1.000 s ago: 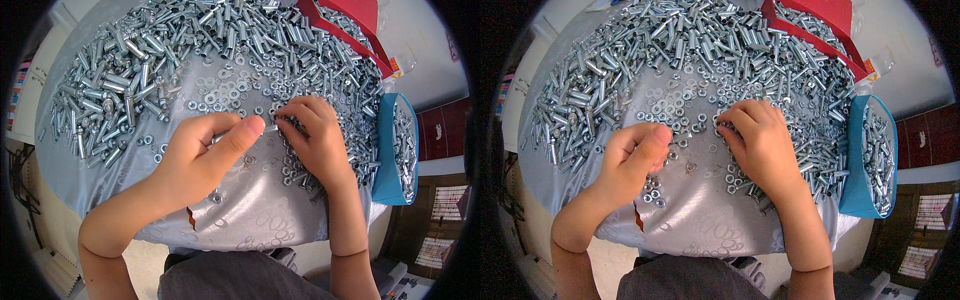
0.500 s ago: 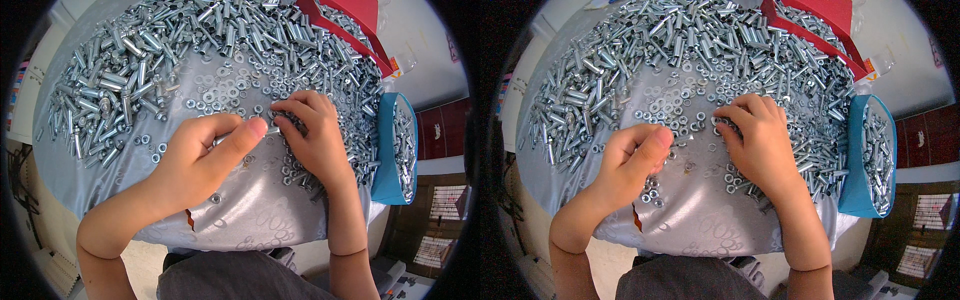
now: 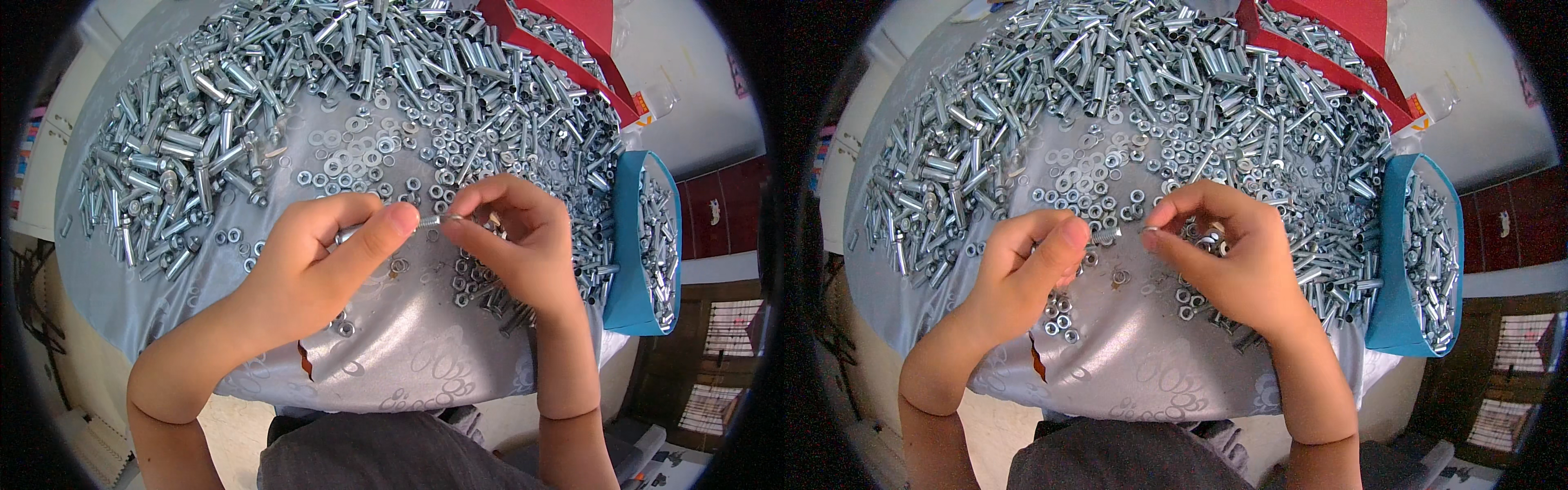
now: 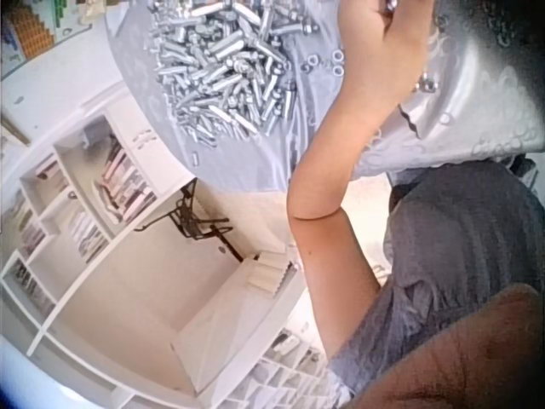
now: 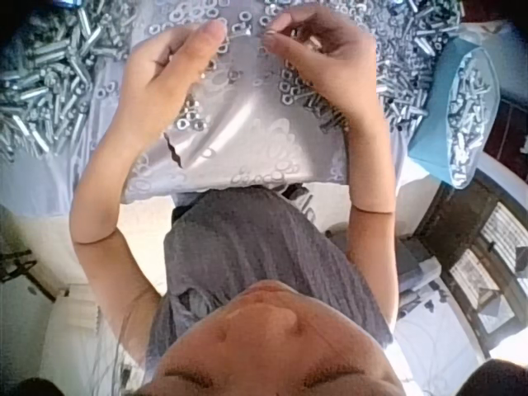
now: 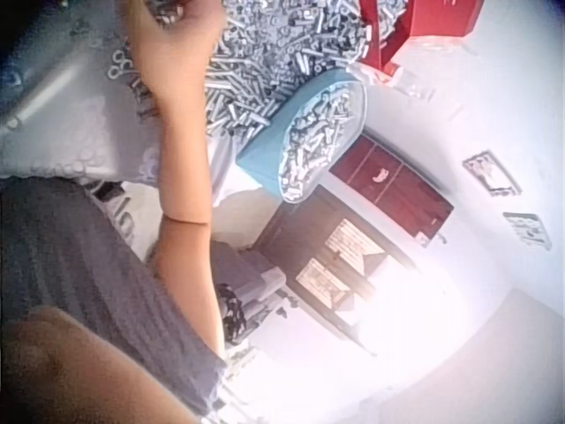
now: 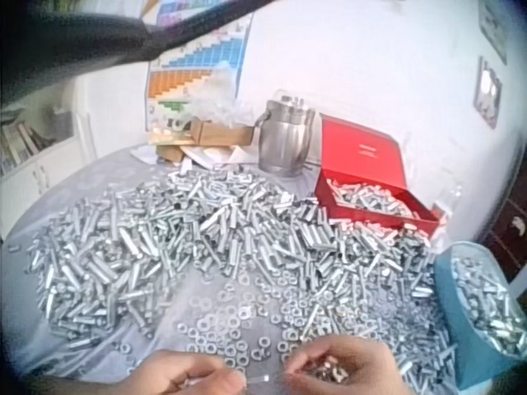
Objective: The person repeatedly picks up bolts, washers, and nuts from a large pile on a table. They thread the components together by hand, creating small fastener assemblies. The person handles the items one at a time, screwing the nut onto the bolt after placing a washer.
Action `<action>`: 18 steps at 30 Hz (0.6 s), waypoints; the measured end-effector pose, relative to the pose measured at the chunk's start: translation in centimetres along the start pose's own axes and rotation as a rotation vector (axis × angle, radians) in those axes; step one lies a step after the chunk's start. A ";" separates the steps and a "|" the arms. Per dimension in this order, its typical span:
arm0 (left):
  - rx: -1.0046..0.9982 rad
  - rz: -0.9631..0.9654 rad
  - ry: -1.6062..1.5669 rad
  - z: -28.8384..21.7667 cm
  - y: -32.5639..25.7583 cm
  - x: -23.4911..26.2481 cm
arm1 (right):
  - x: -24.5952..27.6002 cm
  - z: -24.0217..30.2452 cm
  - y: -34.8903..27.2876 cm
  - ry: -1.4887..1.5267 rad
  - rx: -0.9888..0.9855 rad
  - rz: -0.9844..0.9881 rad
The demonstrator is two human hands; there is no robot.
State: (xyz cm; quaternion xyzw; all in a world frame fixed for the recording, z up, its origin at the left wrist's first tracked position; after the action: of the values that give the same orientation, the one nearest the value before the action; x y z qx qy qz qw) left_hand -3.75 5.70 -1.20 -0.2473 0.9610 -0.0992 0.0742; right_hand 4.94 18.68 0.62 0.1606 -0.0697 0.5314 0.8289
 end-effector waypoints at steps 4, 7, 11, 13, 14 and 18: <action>0.005 0.052 0.032 0.2 -0.2 -0.4 | -0.9 0.1 -1.0 0.497 -0.261 0.069; -0.058 0.106 0.122 -0.1 -0.2 -0.8 | -1.5 -0.7 -1.5 0.623 -0.368 0.106; -0.072 0.208 0.236 -0.2 -0.3 -1.2 | -2.0 -1.5 -1.9 0.785 -0.519 0.106; -0.135 0.260 0.335 -0.6 -0.4 -1.5 | -2.3 -1.4 -2.1 0.872 -0.546 0.179; -0.177 0.275 0.344 -1.0 -0.5 -1.7 | -2.6 -1.4 -2.3 0.912 -0.547 0.241; -0.283 0.292 0.318 -1.5 -1.0 -2.0 | -3.7 -0.7 -2.4 1.020 -0.489 0.331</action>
State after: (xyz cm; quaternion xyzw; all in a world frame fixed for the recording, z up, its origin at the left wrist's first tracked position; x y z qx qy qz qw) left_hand -1.89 6.06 0.64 -0.0950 0.9904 0.0105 -0.0998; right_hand 5.52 14.78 -1.56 -0.3240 0.1933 0.6324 0.6765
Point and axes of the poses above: each hand's wrist, its own y-axis towards the middle knuckle, its own x-axis out of the back of the hand, z = x × y, the point moved 7 cm from there along y, towards the middle knuckle, and after that the axes turned 7 degrees about x, right-handed, at the moved point
